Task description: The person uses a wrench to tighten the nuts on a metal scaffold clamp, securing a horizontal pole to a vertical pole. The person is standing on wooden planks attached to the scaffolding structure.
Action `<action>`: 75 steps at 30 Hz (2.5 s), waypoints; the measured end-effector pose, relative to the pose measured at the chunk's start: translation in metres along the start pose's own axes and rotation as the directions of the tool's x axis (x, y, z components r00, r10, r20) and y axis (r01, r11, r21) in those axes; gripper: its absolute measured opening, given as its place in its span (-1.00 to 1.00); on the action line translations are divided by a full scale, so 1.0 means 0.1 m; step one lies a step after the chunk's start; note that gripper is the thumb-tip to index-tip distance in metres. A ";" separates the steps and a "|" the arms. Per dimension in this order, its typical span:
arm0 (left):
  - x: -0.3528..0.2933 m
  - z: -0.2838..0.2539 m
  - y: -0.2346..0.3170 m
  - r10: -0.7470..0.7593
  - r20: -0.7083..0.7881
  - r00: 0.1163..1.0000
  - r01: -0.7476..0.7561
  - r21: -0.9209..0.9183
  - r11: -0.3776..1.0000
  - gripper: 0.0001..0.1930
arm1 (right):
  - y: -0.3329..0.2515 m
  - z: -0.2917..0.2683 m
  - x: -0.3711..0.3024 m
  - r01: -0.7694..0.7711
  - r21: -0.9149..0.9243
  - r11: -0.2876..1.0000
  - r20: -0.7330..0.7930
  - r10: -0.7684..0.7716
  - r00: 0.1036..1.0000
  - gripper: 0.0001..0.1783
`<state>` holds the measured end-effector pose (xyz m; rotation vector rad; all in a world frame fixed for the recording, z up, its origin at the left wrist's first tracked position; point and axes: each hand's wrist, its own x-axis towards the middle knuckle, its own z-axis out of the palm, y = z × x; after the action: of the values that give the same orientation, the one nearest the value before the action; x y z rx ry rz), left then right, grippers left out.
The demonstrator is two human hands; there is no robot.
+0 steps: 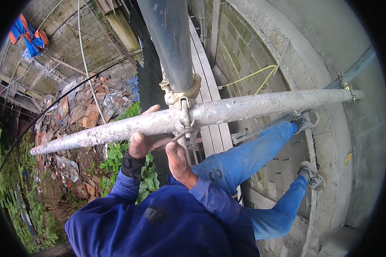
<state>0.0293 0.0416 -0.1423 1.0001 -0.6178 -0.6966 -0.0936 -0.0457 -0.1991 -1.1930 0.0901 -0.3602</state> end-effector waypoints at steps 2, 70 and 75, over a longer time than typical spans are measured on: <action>-0.06 0.01 0.01 -0.047 0.014 0.999 0.048 -0.028 0.998 0.00 | -0.04 0.00 0.06 0.098 -0.062 0.993 -0.035 -0.100 0.994 -0.30; -0.03 1.20 1.38 0.739 0.160 0.655 -0.754 0.211 0.622 -0.56 | -1.49 -0.48 0.34 0.304 -0.946 -0.110 0.300 -0.651 0.697 -0.14; 0.13 1.09 1.34 0.785 0.263 0.561 -0.816 0.017 0.578 -0.56 | -1.71 -0.75 0.28 0.431 -0.893 -0.128 0.439 -0.456 0.775 -0.14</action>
<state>-0.0116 0.0225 0.0252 0.6379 -1.2427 0.0776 -0.1253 -0.1765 -0.0663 -2.7331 -0.1142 -1.0633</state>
